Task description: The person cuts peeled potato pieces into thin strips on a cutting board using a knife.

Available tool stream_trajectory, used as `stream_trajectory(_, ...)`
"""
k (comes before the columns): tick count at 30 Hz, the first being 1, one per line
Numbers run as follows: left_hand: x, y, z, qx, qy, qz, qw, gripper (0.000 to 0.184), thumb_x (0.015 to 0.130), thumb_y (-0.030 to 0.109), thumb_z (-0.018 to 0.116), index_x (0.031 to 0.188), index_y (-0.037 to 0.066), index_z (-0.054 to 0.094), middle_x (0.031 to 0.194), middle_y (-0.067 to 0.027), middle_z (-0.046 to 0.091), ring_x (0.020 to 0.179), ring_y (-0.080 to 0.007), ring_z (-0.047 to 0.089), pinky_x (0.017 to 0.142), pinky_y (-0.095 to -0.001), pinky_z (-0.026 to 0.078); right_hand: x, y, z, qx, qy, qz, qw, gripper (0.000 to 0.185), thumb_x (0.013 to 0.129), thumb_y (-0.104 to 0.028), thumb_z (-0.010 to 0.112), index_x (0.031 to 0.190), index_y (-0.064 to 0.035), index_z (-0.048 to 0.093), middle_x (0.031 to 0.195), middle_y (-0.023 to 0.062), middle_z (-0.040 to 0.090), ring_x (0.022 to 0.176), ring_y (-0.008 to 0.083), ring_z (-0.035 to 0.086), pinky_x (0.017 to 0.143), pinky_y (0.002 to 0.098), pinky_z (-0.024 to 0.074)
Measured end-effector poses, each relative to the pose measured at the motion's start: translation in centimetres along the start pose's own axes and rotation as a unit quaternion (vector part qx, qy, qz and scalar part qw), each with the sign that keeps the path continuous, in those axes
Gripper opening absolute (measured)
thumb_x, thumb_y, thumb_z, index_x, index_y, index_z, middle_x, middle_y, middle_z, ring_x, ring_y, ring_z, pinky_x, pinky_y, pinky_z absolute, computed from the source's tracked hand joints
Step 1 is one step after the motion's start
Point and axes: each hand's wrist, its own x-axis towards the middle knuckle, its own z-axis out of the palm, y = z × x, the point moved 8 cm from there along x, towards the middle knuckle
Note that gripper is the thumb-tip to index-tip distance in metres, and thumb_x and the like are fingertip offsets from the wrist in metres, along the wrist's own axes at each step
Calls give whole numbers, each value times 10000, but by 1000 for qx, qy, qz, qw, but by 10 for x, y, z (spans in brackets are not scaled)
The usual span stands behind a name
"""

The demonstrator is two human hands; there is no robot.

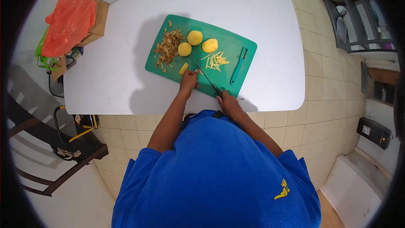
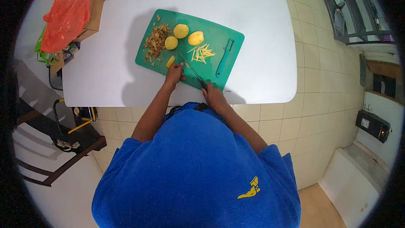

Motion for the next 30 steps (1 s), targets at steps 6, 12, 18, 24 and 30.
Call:
stream_trajectory(6,1,-10,-9,113,18,83,990,286,827,269,639,967,44,533,801,-111,607,743,-234,621,603,-360,503,-26,11,-13,-41,-27,16,999,317,925,-299,521,1002,-7,427,771,305,603,744,505,585,651,577,459)
stream_trajectory(12,-22,29,-2,340,76,133,928,382,759,360,674,1002,91,553,896,-131,651,851,-323,635,738,-435,494,-27,7,-34,-26,5,-26,999,322,938,-329,500,1000,-16,448,715,277,603,724,479,599,613,548,446)
stream_trajectory(18,-18,47,11,397,99,173,896,394,716,353,696,975,80,578,901,-141,656,853,-349,632,704,-469,503,-35,-1,-50,7,31,-2,1000,329,938,-336,507,1000,-16,463,704,300,598,715,502,592,597,562,453)
stream_trajectory(24,-19,47,24,329,84,306,889,296,681,121,716,948,70,597,1016,-147,593,880,-364,609,737,-469,504,-43,9,-55,33,63,-8,997,334,938,-328,517,1005,-2,493,724,294,604,725,491,597,595,543,453)
stream_trajectory(30,-17,54,36,392,45,292,871,258,691,70,694,933,34,615,1031,-162,572,874,-360,609,750,-462,513,-57,14,-63,55,91,-4,994,337,937,-328,526,959,8,501,706,292,599,703,487,596,581,530,452)
